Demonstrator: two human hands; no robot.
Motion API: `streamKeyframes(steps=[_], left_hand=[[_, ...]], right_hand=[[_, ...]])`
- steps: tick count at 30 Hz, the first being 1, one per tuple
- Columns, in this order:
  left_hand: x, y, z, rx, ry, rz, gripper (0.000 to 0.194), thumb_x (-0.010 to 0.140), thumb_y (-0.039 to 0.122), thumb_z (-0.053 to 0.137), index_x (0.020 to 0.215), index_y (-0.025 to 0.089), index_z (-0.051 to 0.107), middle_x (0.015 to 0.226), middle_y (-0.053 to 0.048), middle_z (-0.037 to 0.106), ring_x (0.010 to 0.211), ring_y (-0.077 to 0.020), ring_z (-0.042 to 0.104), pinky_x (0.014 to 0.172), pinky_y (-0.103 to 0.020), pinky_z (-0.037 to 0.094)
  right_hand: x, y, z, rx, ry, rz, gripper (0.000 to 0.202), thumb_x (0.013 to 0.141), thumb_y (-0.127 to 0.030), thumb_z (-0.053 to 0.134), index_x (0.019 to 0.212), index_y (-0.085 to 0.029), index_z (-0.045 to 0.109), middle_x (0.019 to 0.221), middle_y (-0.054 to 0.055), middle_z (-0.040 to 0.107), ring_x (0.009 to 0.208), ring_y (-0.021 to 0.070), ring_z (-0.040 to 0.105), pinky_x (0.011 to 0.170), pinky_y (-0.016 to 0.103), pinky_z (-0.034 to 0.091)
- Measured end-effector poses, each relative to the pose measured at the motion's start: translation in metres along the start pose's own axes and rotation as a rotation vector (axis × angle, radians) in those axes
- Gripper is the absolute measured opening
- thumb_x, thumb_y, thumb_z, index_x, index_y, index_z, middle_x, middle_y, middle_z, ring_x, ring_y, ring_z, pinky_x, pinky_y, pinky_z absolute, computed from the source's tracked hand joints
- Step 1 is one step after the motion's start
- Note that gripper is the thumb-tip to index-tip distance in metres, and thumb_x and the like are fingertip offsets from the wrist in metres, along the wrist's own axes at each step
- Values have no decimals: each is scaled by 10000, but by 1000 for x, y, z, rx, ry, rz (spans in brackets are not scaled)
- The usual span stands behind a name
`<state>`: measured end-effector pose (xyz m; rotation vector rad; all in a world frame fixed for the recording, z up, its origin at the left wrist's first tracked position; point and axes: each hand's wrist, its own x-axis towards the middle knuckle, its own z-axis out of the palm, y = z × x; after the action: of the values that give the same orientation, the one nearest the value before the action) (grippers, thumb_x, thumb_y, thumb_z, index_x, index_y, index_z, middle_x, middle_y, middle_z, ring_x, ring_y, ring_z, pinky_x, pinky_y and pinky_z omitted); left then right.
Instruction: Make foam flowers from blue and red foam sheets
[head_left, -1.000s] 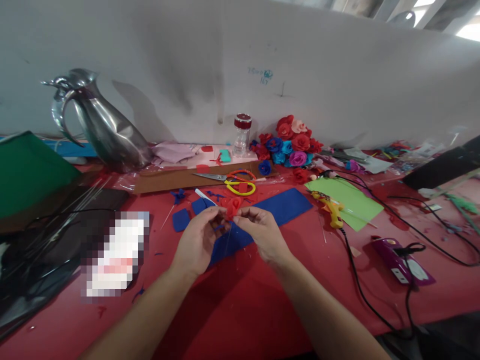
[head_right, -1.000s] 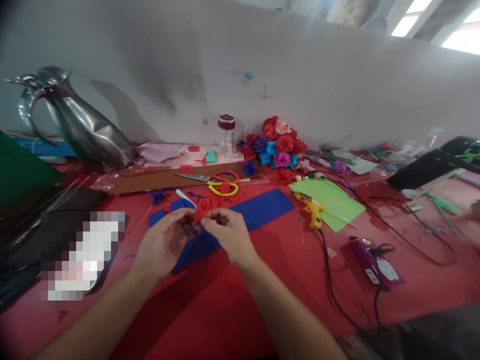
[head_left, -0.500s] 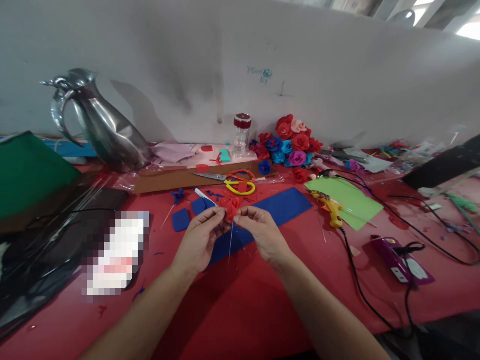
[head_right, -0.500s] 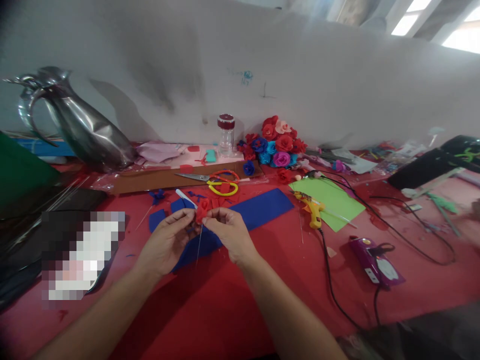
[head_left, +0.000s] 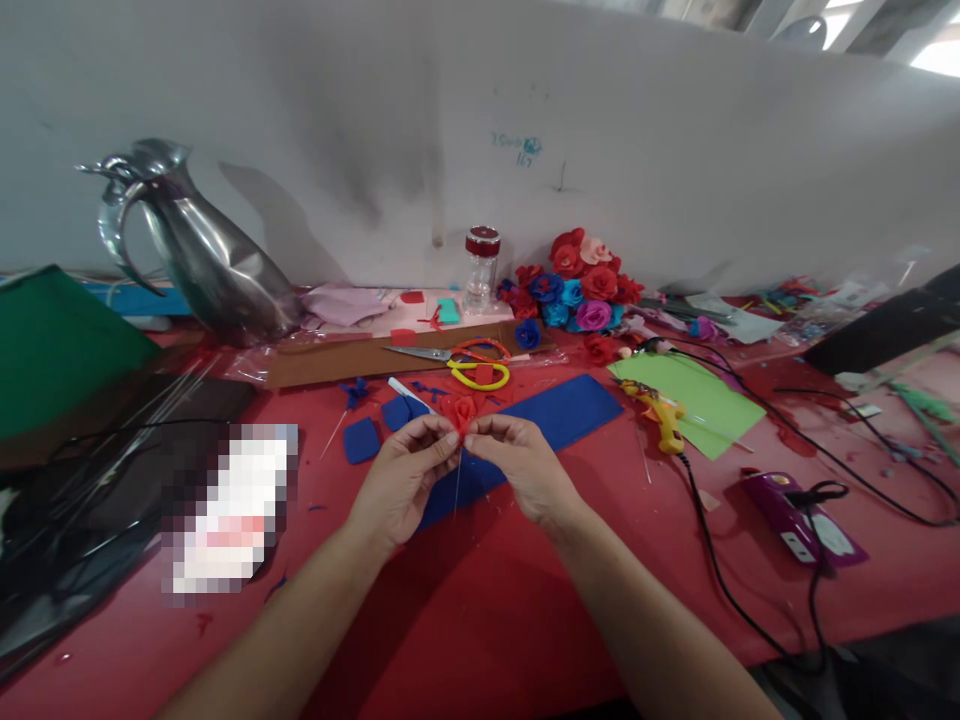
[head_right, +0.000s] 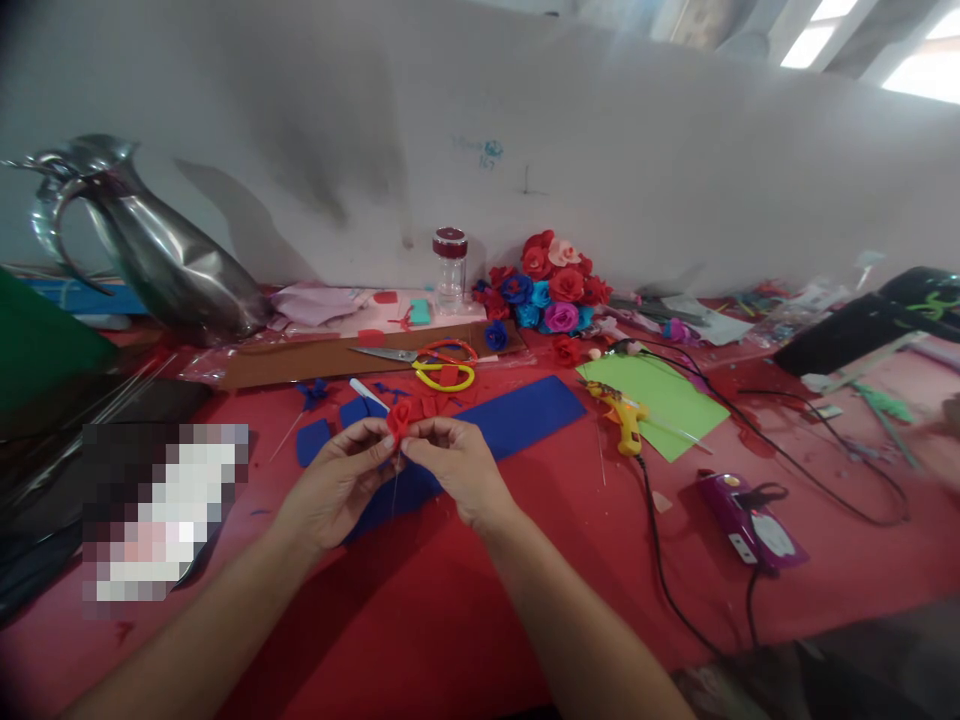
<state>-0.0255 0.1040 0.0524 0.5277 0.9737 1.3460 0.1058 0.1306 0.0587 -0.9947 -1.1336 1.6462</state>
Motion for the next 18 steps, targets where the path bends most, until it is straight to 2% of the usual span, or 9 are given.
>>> streamKeyframes(steps=[8, 14, 18], left_hand=[[1, -2, 0, 24, 20, -9, 263, 519, 211, 835, 710, 148, 666, 687, 13, 641, 635, -86, 593, 648, -218, 501], [2, 1, 0, 46, 21, -29, 240, 498, 219, 840, 676, 137, 703, 646, -13, 667, 617, -105, 597, 644, -241, 495], [2, 3, 1, 26, 18, -42, 203, 525, 216, 816, 666, 149, 687, 636, -5, 656, 612, -111, 596, 648, -261, 498]], right_hand=[[0, 3, -2, -128, 47, -90, 60, 610, -249, 696, 622, -198, 667, 594, -23, 650, 576, 111, 565, 568, 232, 440], [-2, 1, -3, -220, 50, -134, 80, 655, -273, 679, 665, -194, 676, 630, -9, 659, 591, 121, 574, 587, 247, 453], [-5, 1, -1, -328, 96, -224, 45, 670, -238, 654, 657, -198, 672, 653, -5, 658, 595, 124, 565, 599, 255, 449]])
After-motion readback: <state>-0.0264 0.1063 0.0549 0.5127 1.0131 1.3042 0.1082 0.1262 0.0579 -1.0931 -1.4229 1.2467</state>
